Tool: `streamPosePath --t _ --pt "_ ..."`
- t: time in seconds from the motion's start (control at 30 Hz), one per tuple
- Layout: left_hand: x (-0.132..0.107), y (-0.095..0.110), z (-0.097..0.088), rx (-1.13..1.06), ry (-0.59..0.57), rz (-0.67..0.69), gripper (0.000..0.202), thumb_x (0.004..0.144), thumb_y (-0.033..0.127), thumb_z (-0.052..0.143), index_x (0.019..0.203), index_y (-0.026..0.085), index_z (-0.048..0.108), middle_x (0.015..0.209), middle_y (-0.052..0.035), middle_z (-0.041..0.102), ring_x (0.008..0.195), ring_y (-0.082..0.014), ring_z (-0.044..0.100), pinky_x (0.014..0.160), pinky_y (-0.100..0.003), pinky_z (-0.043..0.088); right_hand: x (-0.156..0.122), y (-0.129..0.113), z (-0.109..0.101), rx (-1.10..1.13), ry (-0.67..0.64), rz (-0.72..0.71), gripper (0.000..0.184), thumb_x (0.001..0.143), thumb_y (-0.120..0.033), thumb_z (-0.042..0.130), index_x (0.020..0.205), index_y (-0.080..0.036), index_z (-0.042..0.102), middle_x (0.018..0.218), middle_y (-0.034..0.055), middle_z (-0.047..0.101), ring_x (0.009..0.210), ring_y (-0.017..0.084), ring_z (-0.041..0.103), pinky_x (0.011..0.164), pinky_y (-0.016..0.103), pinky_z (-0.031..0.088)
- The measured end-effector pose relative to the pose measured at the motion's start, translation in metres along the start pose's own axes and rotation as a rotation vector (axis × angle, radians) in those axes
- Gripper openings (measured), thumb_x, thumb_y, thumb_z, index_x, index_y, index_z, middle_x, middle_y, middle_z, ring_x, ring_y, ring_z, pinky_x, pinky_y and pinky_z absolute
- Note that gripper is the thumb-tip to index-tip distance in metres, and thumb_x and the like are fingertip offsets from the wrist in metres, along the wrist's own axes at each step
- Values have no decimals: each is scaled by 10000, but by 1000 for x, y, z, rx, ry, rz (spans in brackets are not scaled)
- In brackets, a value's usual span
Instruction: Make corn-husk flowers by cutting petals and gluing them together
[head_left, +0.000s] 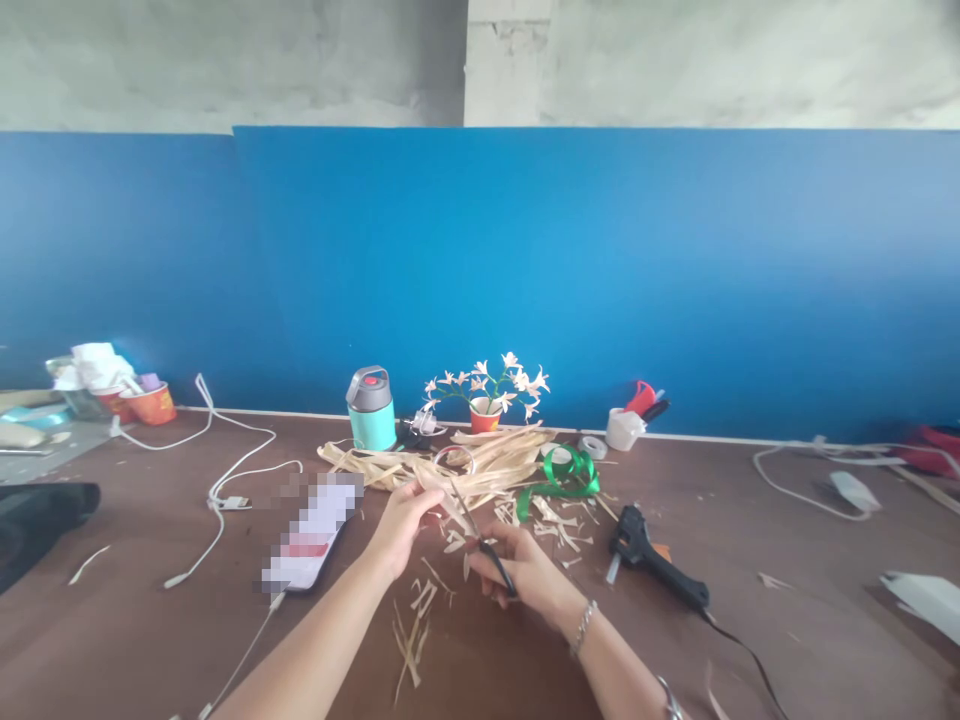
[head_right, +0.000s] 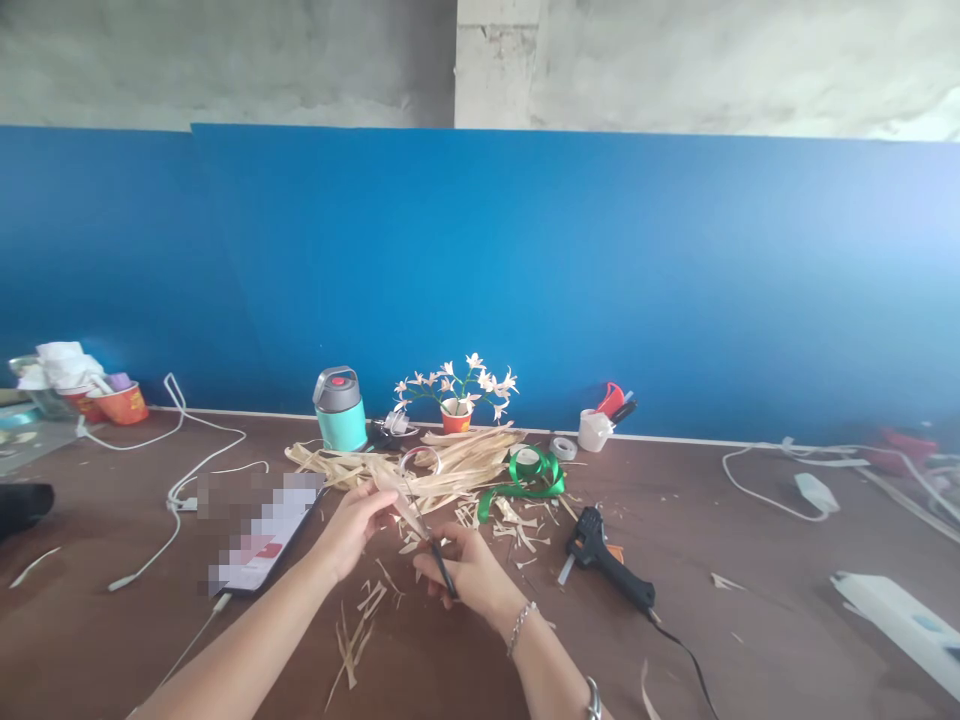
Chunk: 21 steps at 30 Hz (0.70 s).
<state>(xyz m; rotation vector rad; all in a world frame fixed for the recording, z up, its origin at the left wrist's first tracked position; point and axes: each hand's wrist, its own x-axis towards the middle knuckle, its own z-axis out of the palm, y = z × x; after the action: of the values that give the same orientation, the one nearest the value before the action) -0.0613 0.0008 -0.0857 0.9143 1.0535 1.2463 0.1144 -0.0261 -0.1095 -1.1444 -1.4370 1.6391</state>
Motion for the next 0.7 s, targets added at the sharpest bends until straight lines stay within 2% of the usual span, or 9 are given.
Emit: streamPosePath --t 0.17,0.37,0.53,0.7 --pt "7 0 -6 -111 53 63 170 598 250 703 683 136 611 614 3 644 579 -119 581 556 -215 425 -3 -5 0 33 -8 8 464 570 -496 730 834 -155 560 494 -43 547 457 98 522 364 177 360" --pt "9 -1 -8 -152 83 93 186 594 224 715 721 134 613 643 8 629 571 -103 567 553 -202 425 -2 -4 -2 38 27 -10 433 626 -511 692 834 -163 541 499 -42 575 336 47 430 340 162 279" --pt "4 3 -5 -63 -66 123 142 628 184 680 743 136 613 654 5 618 588 -102 554 575 -207 421 -1 -4 -5 98 155 -61 420 649 -512 674 842 -171 521 533 -30 585 371 64 466 339 160 205" --pt "-7 6 5 33 -281 72 159 644 187 681 785 150 618 655 5 622 607 -116 561 601 -221 424 -3 -11 -5 261 251 -137 403 671 -460 688 917 -184 527 660 -2 620 526 84 527 428 167 293"
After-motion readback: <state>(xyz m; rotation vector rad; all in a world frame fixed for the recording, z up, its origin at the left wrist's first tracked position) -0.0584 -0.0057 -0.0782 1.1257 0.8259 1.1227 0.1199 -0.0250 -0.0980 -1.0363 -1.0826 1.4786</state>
